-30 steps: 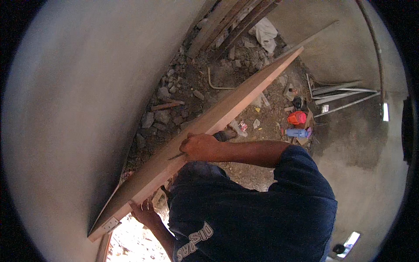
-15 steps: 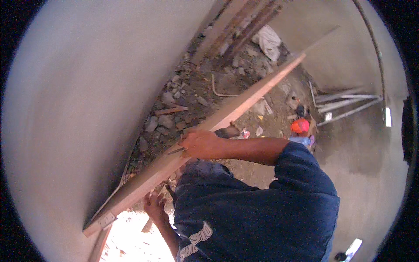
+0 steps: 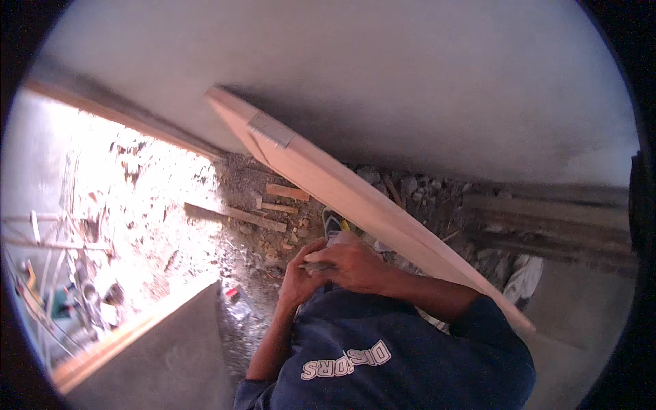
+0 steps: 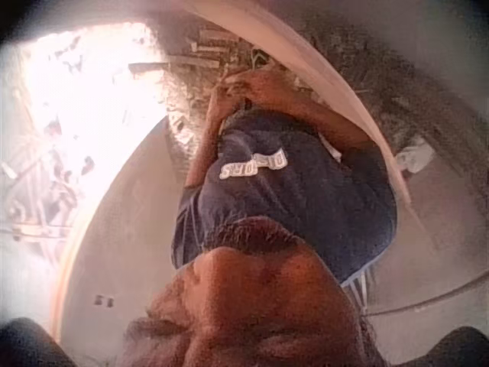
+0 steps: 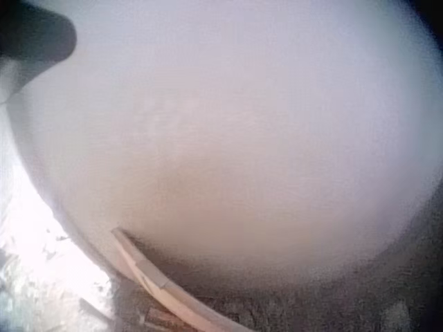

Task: The person positions a wooden door against a wall and uses a hammer to drive nails into a metal hinge attached to the door. They repeatedly adjust the door and hinge, then use a chisel to carve a recess for the hinge plate before continuing to secure it with nails.

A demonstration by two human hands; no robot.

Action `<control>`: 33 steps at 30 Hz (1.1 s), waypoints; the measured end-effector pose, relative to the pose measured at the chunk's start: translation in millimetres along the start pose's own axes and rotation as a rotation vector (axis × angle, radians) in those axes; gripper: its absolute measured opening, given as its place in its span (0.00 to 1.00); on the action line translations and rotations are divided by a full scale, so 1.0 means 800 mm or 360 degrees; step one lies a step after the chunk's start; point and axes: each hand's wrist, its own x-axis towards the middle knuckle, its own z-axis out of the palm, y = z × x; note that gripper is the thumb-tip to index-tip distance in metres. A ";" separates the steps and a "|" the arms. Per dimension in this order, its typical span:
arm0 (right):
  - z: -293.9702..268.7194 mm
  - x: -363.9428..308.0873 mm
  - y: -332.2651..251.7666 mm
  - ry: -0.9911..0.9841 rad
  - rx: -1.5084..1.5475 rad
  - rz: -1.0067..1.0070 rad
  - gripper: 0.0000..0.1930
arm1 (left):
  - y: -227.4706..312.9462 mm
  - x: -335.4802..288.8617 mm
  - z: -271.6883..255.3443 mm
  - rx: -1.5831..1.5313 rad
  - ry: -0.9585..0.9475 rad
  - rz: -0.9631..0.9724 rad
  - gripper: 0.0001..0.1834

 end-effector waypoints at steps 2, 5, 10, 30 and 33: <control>0.067 0.014 0.010 -0.0011 0.0174 -0.0336 0.15 | -0.026 -0.042 0.005 -0.0210 0.0242 0.0066 0.32; 0.127 0.014 0.000 -0.0085 0.0457 -0.0491 0.16 | -0.076 -0.111 0.009 -0.0446 0.0660 0.0133 0.30; 0.234 0.005 -0.018 -0.0414 0.0661 0.0087 0.22 | -0.139 -0.218 0.032 -0.0782 0.1087 0.0084 0.17; 0.252 -0.109 0.320 -0.0525 -0.0982 0.0424 0.27 | -0.518 -0.504 0.163 -0.0852 0.1384 -0.1506 0.16; 0.254 -0.141 0.326 -0.0513 -0.0882 0.0738 0.28 | -0.534 -0.510 0.202 -0.1082 0.1739 -0.1564 0.16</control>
